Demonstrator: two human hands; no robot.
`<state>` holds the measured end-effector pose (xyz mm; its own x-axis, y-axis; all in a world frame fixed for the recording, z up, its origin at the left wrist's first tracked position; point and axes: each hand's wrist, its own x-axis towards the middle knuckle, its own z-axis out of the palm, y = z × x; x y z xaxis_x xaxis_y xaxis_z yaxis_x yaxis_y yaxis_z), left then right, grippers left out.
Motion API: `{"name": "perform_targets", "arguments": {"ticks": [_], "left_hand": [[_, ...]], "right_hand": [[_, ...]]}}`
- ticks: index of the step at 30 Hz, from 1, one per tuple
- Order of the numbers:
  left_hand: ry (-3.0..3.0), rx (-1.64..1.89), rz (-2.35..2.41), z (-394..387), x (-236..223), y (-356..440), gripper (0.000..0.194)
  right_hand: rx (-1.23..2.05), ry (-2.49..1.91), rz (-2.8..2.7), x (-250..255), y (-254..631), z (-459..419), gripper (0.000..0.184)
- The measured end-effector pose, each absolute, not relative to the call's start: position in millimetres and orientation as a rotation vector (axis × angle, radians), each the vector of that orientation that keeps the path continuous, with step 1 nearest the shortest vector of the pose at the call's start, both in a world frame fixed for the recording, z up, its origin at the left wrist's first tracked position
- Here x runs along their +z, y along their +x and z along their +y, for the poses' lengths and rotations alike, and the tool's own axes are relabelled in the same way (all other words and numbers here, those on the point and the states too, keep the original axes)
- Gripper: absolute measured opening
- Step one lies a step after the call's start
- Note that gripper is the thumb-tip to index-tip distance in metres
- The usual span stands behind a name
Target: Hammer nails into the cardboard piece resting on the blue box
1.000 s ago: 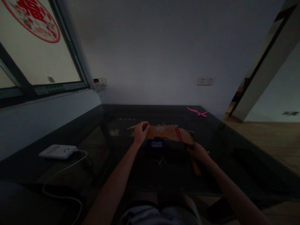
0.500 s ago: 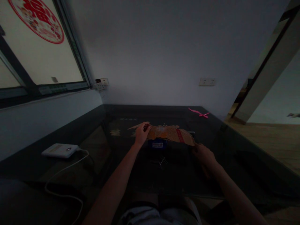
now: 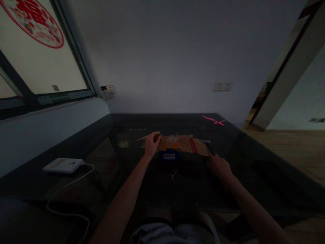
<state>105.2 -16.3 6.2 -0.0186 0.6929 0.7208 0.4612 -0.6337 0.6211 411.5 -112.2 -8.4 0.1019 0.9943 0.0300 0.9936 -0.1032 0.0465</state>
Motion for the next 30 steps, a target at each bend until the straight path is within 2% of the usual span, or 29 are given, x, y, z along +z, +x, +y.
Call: {"name": "perform_targets", "arguments": {"ticks": [13, 21, 24, 30], "left_hand": [[2.037, 1.694, 1.232, -17.1, 6.9, 105.0, 0.009], [2.052, 1.663, 1.235, -13.8, 2.8, 104.5, 0.01], [2.046, 1.648, 1.245, -14.0, 2.3, 104.9, 0.01], [2.046, 1.631, 1.204, -16.8, 4.4, 106.8, 0.009]], "right_hand": [[-0.077, 2.407, 2.146, -10.2, 426.6, -105.8, 0.035], [-0.157, 2.541, 2.251, -14.6, 440.8, -99.6, 0.04], [-0.435, 2.723, 2.379, -13.9, 450.4, -95.7, 0.041], [-1.57, 3.121, 2.279, 2.2, 453.1, -100.4, 0.061]]}}
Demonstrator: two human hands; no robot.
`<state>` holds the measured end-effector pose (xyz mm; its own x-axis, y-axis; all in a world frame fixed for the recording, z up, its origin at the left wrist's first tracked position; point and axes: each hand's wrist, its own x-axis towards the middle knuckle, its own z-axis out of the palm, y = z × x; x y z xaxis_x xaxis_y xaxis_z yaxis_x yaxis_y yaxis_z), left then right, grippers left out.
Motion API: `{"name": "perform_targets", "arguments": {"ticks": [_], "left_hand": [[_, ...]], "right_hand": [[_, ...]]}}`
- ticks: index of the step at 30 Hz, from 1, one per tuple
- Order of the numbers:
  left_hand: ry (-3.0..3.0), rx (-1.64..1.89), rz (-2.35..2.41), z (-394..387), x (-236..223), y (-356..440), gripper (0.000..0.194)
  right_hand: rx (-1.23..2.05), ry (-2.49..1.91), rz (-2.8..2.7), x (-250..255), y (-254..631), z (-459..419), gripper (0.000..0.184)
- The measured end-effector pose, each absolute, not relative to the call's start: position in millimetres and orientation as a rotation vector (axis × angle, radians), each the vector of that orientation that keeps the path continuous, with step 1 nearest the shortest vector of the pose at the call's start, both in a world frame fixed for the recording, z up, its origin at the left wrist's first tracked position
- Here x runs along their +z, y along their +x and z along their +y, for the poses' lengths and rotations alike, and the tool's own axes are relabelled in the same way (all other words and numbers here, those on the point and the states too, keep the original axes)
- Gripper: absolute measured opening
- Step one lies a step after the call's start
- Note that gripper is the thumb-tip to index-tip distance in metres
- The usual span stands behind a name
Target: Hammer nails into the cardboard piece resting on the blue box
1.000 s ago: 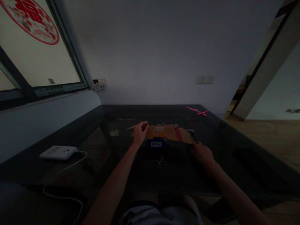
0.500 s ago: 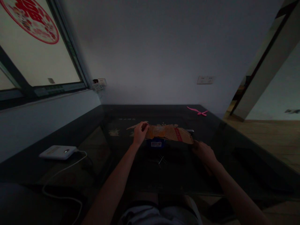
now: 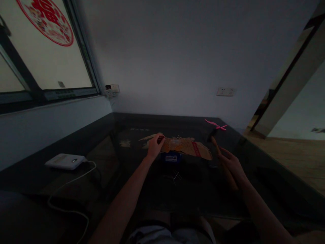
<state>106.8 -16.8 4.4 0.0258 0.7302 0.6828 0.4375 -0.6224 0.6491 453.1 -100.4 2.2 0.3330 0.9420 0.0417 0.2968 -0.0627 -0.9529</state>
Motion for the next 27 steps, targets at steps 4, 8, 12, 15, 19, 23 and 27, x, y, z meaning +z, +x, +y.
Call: {"name": "perform_targets", "arguments": {"ticks": [4, 8, 12, 15, 19, 23, 27], "left_hand": [[2.049, 1.637, 1.23, -15.6, 4.5, 107.0, 0.008], [2.058, 1.631, 1.27, -15.9, 5.7, 107.0, 0.008], [2.069, 1.625, 1.288, -15.6, 4.6, 107.2, 0.009], [2.094, 1.609, 1.29, -12.4, 0.6, 106.8, 0.01], [2.13, 1.596, 1.346, -8.1, -3.7, 105.8, 0.01], [2.144, 1.573, 1.365, -9.8, -2.2, 105.7, 0.01], [2.128, 1.568, 1.358, -13.9, 1.2, 106.3, 0.01]], "right_hand": [[0.887, -1.299, -1.064, 15.0, 448.4, -107.0, 0.054], [0.934, -1.093, -1.087, 30.0, 442.9, -107.1, 0.036], [1.101, -0.972, -1.174, 55.6, 421.4, -110.7, 0.017], [1.093, -0.896, -1.223, 76.1, 394.0, -115.8, 0.017], [1.239, -0.814, -1.259, 89.7, 355.3, -118.3, 0.042], [1.377, -0.831, -1.296, 85.7, 320.5, -118.8, 0.062], [1.445, -0.854, -1.384, 82.6, 295.3, -123.3, 0.072]]}}
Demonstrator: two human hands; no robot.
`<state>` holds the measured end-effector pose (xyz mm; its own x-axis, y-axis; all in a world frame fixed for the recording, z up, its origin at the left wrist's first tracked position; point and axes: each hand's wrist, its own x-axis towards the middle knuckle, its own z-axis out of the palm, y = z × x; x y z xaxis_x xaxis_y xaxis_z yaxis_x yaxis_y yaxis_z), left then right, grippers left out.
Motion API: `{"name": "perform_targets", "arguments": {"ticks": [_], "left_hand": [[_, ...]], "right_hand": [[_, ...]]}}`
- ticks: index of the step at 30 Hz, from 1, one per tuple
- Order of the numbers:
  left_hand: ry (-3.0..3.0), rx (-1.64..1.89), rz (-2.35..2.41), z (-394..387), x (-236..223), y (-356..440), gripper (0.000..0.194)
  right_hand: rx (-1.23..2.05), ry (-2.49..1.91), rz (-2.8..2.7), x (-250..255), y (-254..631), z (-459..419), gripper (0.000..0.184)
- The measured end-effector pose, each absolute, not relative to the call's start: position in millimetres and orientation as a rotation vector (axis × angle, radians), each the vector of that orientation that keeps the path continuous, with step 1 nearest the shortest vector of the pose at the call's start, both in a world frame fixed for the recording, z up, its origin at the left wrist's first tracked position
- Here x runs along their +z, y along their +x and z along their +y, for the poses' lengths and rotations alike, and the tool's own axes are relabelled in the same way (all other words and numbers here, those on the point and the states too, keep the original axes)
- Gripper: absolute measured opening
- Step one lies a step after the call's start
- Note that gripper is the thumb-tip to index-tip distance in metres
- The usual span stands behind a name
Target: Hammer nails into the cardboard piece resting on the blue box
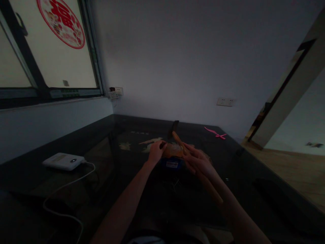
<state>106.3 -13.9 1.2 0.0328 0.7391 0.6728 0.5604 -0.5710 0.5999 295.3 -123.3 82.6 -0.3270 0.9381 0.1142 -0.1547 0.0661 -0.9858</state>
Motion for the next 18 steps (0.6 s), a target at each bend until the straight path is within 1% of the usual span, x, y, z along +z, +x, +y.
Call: {"name": "perform_targets", "arguments": {"ticks": [7, 14, 18], "left_hand": [[2.111, 1.554, 1.436, -16.0, 2.7, 109.6, 0.009], [2.178, 1.566, 1.47, -16.7, 0.8, 108.1, 0.009], [2.158, 1.522, 1.465, -17.9, 2.0, 108.3, 0.009]], "right_hand": [[1.412, -0.792, -1.37, 103.3, 279.3, -140.2, 0.075], [1.516, -0.823, -1.327, 76.2, 277.1, -132.5, 0.081], [1.481, -0.767, -1.295, 83.1, 277.3, -137.0, 0.079]]}}
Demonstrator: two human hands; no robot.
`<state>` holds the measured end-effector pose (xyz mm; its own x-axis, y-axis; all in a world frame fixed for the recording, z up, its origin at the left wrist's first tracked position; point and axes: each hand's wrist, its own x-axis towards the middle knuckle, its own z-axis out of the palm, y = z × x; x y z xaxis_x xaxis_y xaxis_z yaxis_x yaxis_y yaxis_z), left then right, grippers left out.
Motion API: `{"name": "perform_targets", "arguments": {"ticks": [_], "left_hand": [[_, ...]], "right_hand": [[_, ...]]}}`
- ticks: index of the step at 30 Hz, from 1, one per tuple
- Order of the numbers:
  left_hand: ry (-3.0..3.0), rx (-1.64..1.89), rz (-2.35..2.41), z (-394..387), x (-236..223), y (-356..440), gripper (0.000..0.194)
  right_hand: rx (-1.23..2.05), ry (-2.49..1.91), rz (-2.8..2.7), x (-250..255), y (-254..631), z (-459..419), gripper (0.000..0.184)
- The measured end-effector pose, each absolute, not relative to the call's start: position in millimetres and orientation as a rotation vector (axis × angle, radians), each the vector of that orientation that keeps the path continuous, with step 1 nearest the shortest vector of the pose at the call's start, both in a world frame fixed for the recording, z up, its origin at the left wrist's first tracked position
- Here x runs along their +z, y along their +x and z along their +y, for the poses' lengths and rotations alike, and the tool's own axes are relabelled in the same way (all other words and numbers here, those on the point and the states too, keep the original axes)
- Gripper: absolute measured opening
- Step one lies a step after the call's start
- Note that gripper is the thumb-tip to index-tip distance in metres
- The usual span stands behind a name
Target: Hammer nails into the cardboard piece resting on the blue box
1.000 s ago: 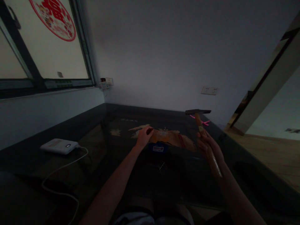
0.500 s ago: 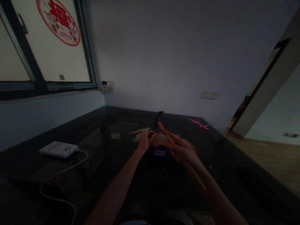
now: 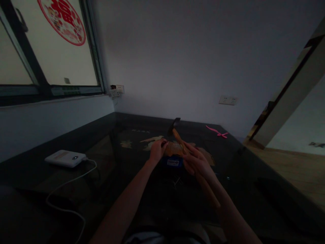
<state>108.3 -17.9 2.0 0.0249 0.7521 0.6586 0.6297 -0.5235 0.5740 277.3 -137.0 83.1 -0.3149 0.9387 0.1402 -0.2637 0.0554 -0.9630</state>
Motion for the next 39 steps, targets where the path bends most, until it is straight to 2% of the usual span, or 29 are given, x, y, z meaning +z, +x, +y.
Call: {"name": "perform_targets", "arguments": {"ticks": [3, 9, 17, 23, 39], "left_hand": [[2.134, 1.49, 1.528, -18.9, 3.0, 109.4, 0.01], [2.147, 1.486, 1.544, -19.8, 3.9, 109.6, 0.013], [2.148, 1.468, 1.585, -17.2, 3.1, 109.7, 0.013], [2.189, 1.488, 1.545, -15.2, -0.2, 108.3, 0.013], [2.193, 1.492, 1.552, -20.1, 4.3, 109.7, 0.013]], "right_hand": [[1.451, -0.731, -1.305, 90.0, 278.1, -140.7, 0.075], [1.53, -0.804, -1.299, 77.9, 278.4, -139.3, 0.081], [1.446, -0.771, -1.323, 88.6, 278.3, -146.7, 0.072], [1.495, -0.844, -1.311, 78.9, 275.0, -138.6, 0.078], [1.449, -0.809, -1.29, 81.0, 275.7, -144.6, 0.077]]}}
